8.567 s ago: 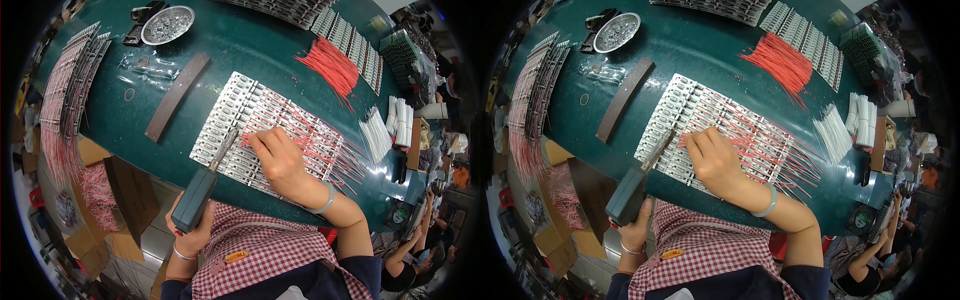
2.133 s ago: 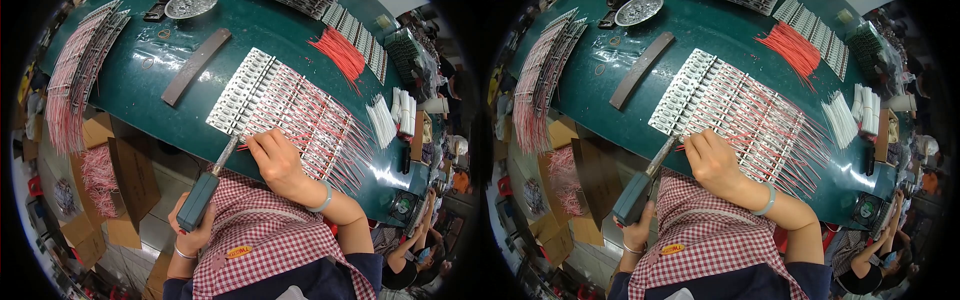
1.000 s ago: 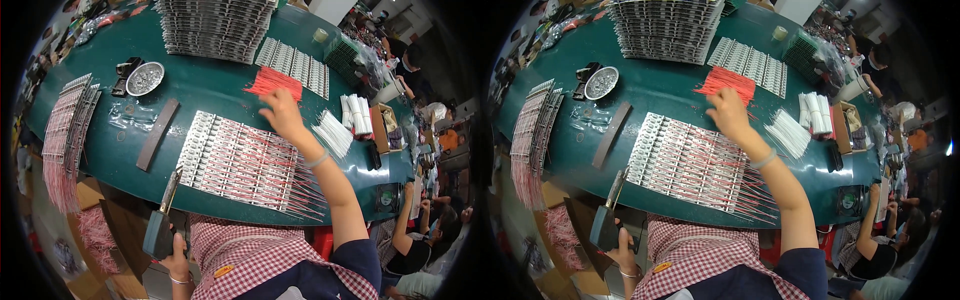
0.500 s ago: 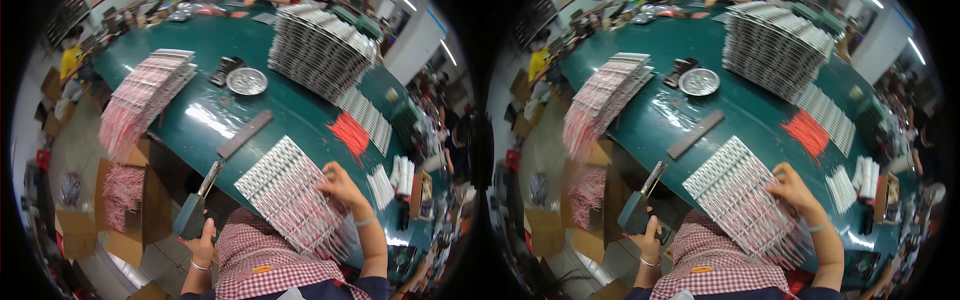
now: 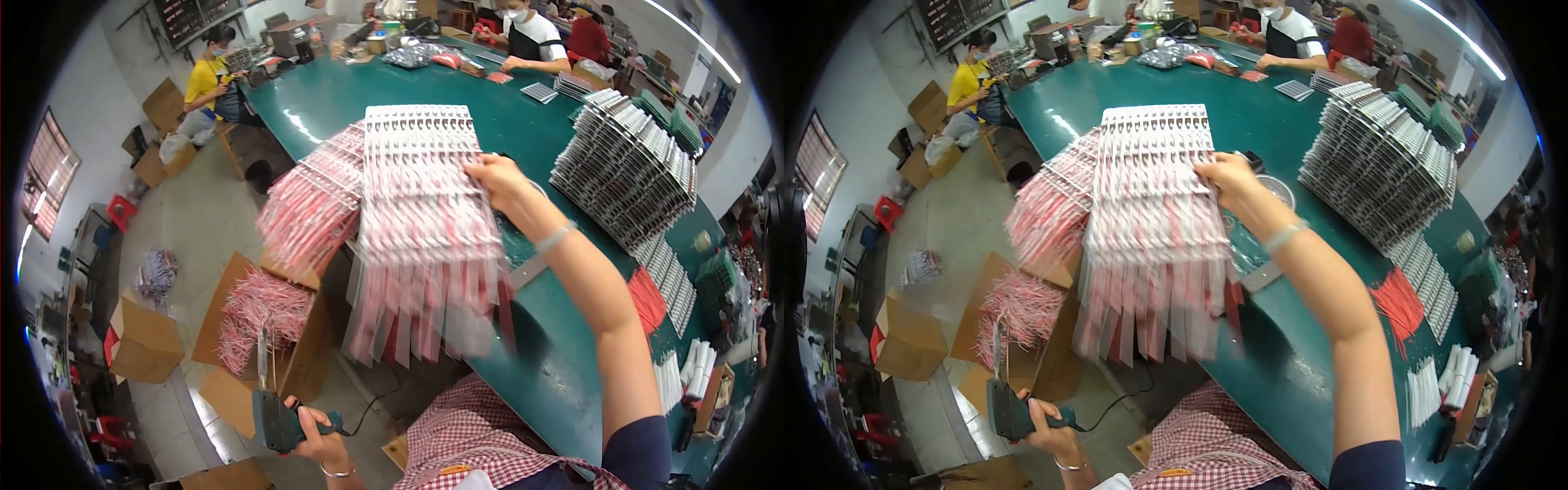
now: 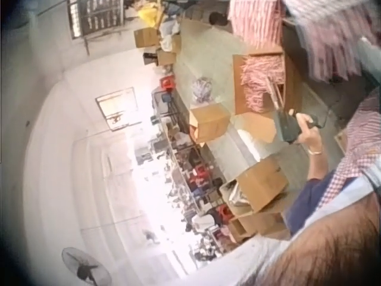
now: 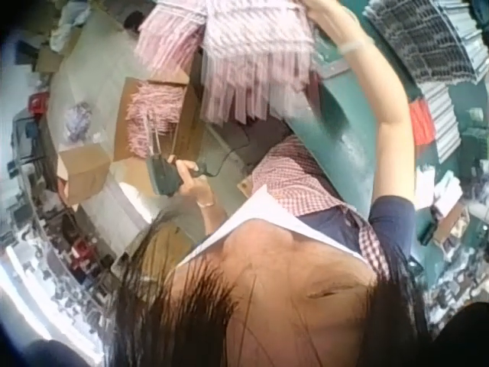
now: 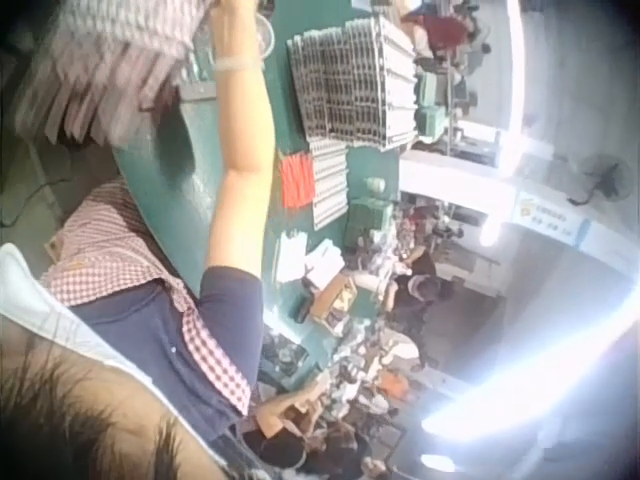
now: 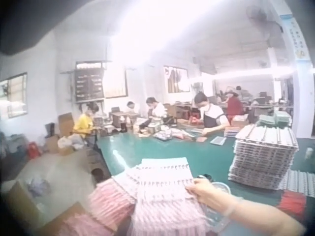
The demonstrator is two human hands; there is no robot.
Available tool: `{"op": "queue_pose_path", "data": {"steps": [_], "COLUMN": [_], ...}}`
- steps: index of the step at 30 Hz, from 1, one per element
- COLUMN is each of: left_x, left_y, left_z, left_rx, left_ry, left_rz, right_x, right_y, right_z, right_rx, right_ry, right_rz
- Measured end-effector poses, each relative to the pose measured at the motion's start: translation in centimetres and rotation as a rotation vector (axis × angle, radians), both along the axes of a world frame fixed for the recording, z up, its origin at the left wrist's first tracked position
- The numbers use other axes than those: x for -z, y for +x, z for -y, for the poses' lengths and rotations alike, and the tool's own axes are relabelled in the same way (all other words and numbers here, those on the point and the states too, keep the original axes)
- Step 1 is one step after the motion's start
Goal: The person solders wires to electronic components and circuit boards using a soldering gun and solder wire, assembling them on an assembly line.
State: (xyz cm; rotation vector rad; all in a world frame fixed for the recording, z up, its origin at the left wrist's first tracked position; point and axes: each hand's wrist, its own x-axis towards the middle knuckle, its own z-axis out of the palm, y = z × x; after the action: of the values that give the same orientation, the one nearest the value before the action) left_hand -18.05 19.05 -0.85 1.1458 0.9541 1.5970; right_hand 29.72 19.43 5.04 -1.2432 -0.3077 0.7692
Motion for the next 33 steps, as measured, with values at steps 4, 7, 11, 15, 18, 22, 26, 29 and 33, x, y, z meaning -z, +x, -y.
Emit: {"op": "queue_pose_path", "data": {"steps": [4, 7, 11, 15, 18, 22, 26, 29, 33], "left_x": [1.0, 2.0, 1.8, 5.5, 8.8, 7.6, 3.9, 2.9, 1.4], "left_y": [-1.9, -1.9, -3.0, -2.8, -3.0, 1.4, 5.9, 7.1, 8.0], "left_z": [0.2, 0.2, 1.1, -0.5, -2.4, -1.5, 0.9, 2.2, 4.3], "left_rx": [-0.044, -0.014, 0.021, 0.032, 0.178, 0.395, 0.357, 0.408, 0.403], "left_ry": [-0.04, -0.073, -0.207, 0.26, 0.199, 0.25, 0.515, 0.48, 0.535], "left_rz": [-0.045, -0.093, -0.241, -0.876, -1.084, -0.891, -0.822, -0.808, -0.833], "right_x": [0.6, 2.5, 1.1, 3.9, 3.2, 5.1, 7.6, 8.1, 7.2], "right_y": [-0.8, 1.6, -1.7, -3.6, -5.2, -2.6, 1.8, 3.0, 5.2], "right_z": [-11.5, -13.2, -10.0, 1.6, 16.3, 36.2, 52.8, 58.3, 60.3], "right_rx": [0.253, 0.239, -0.052, -0.105, -0.051, 0.67, 1.081, 1.096, 1.005], "right_ry": [0.104, -0.158, -0.2, -0.077, -0.278, -0.864, -1.636, -1.66, -1.59], "right_rz": [-0.099, 0.189, 0.307, 0.949, 1.19, 1.492, 0.951, 0.407, 0.293]}}
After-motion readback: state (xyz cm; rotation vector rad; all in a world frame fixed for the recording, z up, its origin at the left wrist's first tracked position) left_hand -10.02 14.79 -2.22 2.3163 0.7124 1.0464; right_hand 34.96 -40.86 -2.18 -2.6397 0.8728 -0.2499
